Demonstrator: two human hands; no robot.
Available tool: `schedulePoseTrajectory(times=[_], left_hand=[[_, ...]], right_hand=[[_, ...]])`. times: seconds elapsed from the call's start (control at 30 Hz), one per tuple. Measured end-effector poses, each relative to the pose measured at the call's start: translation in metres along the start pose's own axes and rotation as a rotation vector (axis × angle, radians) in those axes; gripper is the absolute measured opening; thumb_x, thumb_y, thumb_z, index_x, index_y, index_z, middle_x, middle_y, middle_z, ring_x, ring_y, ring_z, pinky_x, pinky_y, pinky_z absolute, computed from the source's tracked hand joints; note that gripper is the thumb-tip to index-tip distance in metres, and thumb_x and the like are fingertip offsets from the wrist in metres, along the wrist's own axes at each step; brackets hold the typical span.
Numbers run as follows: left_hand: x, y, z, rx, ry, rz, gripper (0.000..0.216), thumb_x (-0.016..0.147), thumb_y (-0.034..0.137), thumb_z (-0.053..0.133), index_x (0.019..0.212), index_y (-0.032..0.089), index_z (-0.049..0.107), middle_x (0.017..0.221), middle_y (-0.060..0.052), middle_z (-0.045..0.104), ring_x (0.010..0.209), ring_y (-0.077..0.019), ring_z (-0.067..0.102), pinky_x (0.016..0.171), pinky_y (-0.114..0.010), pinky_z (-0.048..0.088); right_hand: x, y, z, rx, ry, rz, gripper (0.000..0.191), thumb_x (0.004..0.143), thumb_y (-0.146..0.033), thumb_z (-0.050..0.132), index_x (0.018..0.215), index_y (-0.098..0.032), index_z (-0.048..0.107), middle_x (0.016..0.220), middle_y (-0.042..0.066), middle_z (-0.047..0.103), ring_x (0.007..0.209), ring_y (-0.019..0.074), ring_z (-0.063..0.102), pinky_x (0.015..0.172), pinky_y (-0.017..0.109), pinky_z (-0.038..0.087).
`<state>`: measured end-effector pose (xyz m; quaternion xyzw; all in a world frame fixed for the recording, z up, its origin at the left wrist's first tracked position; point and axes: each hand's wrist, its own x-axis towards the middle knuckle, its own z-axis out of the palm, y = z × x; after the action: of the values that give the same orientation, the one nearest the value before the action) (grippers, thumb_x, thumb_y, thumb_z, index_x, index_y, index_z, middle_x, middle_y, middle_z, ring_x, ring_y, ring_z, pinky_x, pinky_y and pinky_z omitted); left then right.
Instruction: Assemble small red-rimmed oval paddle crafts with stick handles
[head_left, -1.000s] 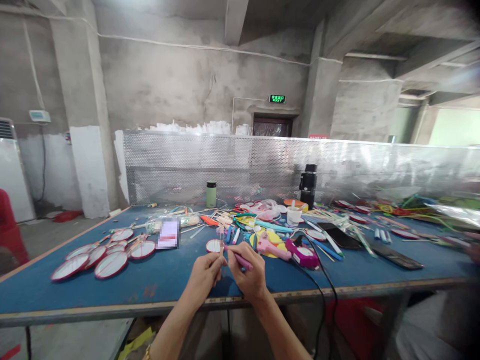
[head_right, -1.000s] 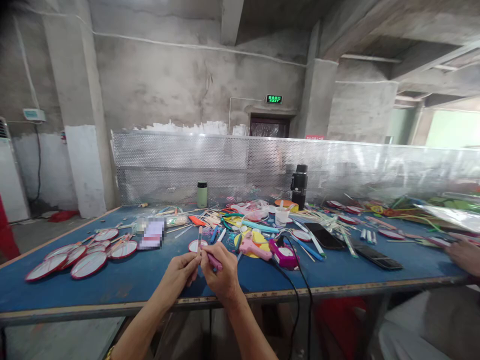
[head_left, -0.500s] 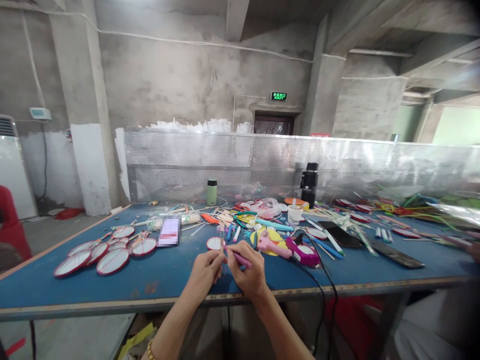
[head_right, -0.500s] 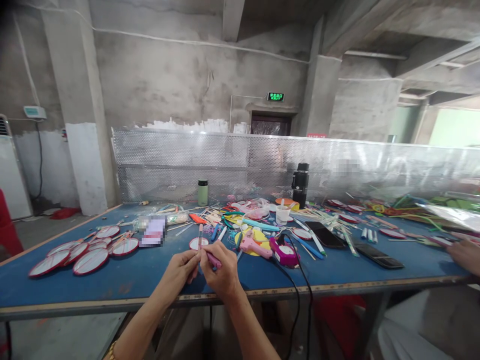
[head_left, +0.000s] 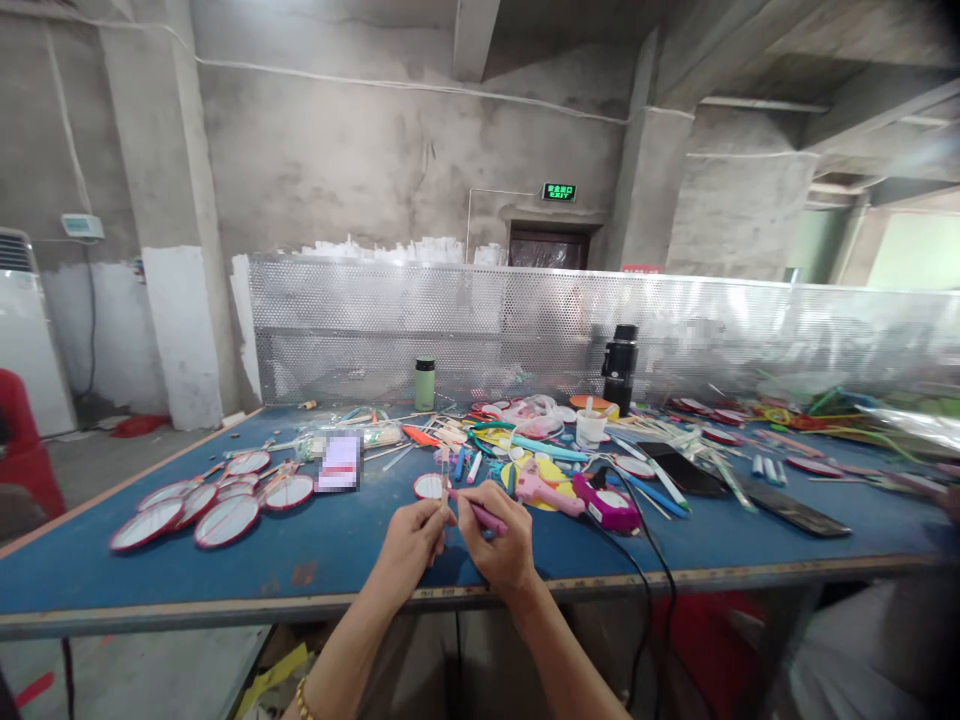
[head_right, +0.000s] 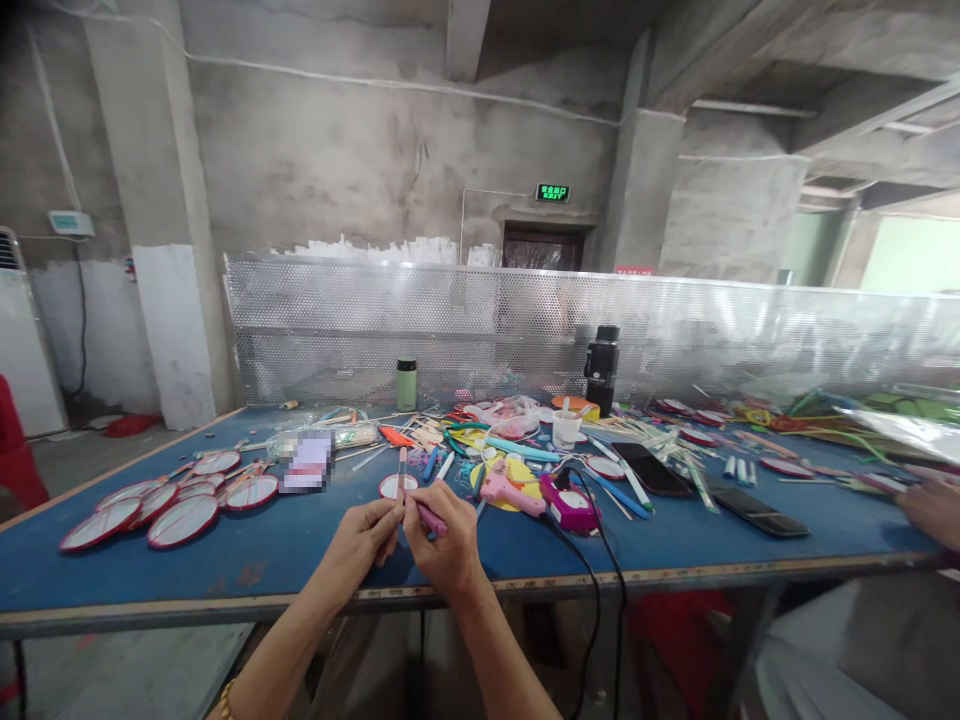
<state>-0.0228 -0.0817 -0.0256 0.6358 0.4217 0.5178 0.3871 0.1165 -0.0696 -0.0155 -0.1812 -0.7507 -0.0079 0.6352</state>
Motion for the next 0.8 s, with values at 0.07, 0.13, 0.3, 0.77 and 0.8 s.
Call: schedulePoseTrajectory(times=[0.07,0.13,0.3,0.77,0.8], left_hand=[[-0.0002,0.0008,0.0001,0.007,0.003,0.004,0.038,0.083,0.048,0.048,0.062,0.017,0.052,0.046,0.005,0.045,0.039,-0.0084,0.037,0.041,-0.02,0.028],[-0.0001,0.0015,0.0002,0.015,0.007,0.003,0.039,0.083,0.049,0.047,0.062,0.017,0.051,0.046,0.005,0.045,0.039,-0.0084,0.037,0.041,-0.021,0.027],[-0.0006,0.0026,0.0005,0.014,0.001,-0.003,0.039,0.083,0.05,0.047,0.062,0.017,0.052,0.046,0.005,0.044,0.039,-0.0083,0.036,0.041,-0.021,0.027],[-0.0013,0.0026,0.0001,-0.011,0.0,-0.01,0.039,0.081,0.052,0.05,0.067,0.016,0.056,0.046,0.005,0.045,0.039,-0.0083,0.036,0.041,-0.02,0.027],[-0.0013,0.0029,0.0001,-0.012,-0.001,-0.009,0.039,0.081,0.052,0.05,0.067,0.016,0.056,0.046,0.005,0.045,0.038,-0.0082,0.036,0.041,-0.02,0.027]], right_hand=[[-0.0004,0.0009,0.0003,-0.002,-0.022,0.003,0.017,0.081,-0.005,0.057,0.09,-0.019,0.063,0.075,0.003,0.061,0.065,0.0131,0.053,0.061,0.026,0.045],[-0.001,0.0015,0.0004,-0.004,-0.045,0.011,0.018,0.081,-0.006,0.057,0.091,-0.019,0.063,0.075,0.003,0.06,0.064,0.0132,0.053,0.06,0.026,0.044],[-0.002,0.0016,0.0004,-0.001,-0.045,0.016,0.018,0.081,-0.006,0.057,0.092,-0.019,0.063,0.075,0.003,0.061,0.065,0.0135,0.053,0.062,0.027,0.045],[0.0004,-0.0017,-0.001,-0.047,0.019,0.0,0.013,0.082,-0.008,0.056,0.085,-0.019,0.063,0.073,0.003,0.063,0.064,0.0139,0.056,0.061,0.026,0.048],[0.0005,-0.0017,-0.001,-0.049,0.018,0.003,0.013,0.082,-0.008,0.056,0.085,-0.019,0.063,0.073,0.003,0.062,0.064,0.0138,0.056,0.061,0.026,0.047]])
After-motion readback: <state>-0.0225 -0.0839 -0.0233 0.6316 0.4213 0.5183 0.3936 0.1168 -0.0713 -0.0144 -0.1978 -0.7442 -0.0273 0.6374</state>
